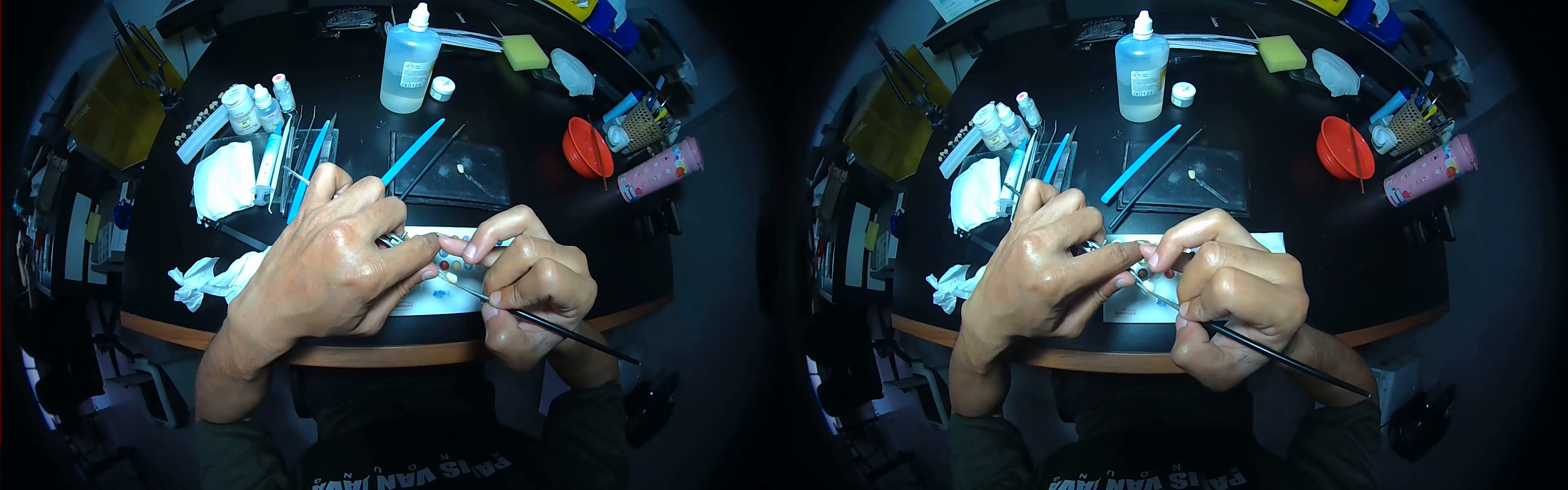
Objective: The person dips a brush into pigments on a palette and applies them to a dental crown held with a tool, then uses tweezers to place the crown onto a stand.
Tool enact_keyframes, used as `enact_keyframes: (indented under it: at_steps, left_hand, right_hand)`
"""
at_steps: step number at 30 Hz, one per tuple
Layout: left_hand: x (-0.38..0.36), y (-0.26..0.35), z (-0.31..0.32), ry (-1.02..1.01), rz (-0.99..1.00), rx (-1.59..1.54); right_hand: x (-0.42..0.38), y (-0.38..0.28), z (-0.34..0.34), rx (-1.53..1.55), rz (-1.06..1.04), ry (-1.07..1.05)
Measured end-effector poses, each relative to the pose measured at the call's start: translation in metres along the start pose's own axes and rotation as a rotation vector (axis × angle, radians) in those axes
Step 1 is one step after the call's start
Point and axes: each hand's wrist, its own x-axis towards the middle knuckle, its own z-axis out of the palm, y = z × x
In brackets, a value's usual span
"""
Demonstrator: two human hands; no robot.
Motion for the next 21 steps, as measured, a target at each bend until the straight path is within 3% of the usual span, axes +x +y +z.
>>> enact_keyframes:
  at_steps: [21]
  left_hand:
    - [0.0034, 0.004, 0.0017, 0.058, 0.002, 0.064]
  right_hand:
    - [-0.0004, 0.0011, -0.0062, 0.036, -0.061, -0.034]
